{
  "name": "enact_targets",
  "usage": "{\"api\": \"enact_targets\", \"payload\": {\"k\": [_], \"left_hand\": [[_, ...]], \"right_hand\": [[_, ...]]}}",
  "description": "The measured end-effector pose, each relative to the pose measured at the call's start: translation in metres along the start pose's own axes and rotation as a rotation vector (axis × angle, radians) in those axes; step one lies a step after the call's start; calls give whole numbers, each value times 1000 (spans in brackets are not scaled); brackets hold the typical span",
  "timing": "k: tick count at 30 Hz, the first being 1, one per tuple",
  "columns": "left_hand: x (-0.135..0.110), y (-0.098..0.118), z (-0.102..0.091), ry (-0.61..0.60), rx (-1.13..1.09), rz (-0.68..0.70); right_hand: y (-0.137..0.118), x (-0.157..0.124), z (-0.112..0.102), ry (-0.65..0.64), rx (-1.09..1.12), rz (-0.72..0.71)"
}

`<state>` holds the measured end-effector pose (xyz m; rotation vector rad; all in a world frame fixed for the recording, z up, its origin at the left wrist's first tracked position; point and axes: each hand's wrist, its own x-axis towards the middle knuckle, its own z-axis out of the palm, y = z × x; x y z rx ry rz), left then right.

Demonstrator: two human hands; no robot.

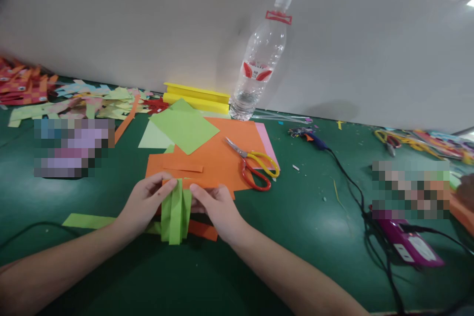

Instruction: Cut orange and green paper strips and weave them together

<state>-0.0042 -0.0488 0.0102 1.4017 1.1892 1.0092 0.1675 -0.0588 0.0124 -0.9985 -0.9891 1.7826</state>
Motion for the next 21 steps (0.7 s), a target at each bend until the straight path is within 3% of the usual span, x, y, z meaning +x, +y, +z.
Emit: {"api": "enact_targets", "payload": {"k": [6, 15, 21], "left_hand": [[2, 0, -6, 67, 72, 17], [1, 4, -4, 28, 198, 29], [3, 9, -2, -9, 229, 41]], "right_hand": [[-5, 10, 14, 108, -65, 16], [5, 6, 2, 94, -207, 103], [3, 8, -6, -56, -235, -152]]}}
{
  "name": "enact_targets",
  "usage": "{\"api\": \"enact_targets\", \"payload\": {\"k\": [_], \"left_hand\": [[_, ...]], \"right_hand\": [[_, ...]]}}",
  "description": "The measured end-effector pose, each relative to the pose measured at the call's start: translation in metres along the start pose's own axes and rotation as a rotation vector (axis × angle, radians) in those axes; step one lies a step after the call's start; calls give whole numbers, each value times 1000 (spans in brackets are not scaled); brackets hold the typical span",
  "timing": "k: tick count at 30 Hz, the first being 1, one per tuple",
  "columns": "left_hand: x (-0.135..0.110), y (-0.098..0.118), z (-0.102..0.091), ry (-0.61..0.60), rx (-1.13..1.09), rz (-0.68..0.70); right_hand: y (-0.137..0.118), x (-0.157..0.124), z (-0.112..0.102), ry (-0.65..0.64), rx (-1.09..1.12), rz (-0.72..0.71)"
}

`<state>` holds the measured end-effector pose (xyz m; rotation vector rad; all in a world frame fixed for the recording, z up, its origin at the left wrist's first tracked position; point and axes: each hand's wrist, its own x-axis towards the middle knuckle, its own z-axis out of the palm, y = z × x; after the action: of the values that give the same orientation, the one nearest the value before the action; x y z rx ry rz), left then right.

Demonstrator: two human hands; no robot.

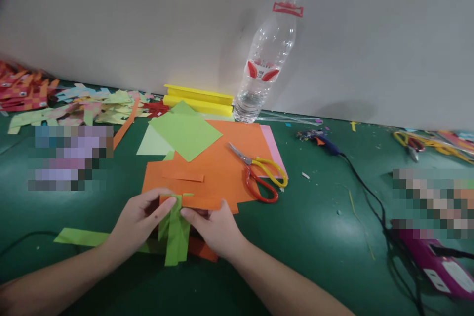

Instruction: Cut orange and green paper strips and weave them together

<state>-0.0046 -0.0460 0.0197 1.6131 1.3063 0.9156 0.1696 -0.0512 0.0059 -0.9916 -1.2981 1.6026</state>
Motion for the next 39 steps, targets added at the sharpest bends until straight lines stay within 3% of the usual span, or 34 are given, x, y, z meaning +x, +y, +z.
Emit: {"api": "enact_targets", "payload": {"k": [3, 11, 16, 20, 26, 31, 39], "left_hand": [[2, 1, 0, -12, -27, 3], [3, 2, 0, -42, -80, -17], [3, 2, -1, -43, -62, -26], [2, -2, -2, -1, -29, -30], [-1, -5, -1, -31, -20, -16], [-1, -2, 0, -80, -17, -7], [0, 3, -1, -130, 20, 47]], "right_hand": [[-3, 2, -3, -60, -86, -36], [-8, 0, -2, -64, -315, -11], [-7, -2, 1, -66, -281, -12], [-4, -7, 4, 7, -231, 11], [-2, -6, 0, 267, -249, 21], [-6, -2, -3, 291, -303, -47], [-3, -2, -3, 277, -197, -47]]}}
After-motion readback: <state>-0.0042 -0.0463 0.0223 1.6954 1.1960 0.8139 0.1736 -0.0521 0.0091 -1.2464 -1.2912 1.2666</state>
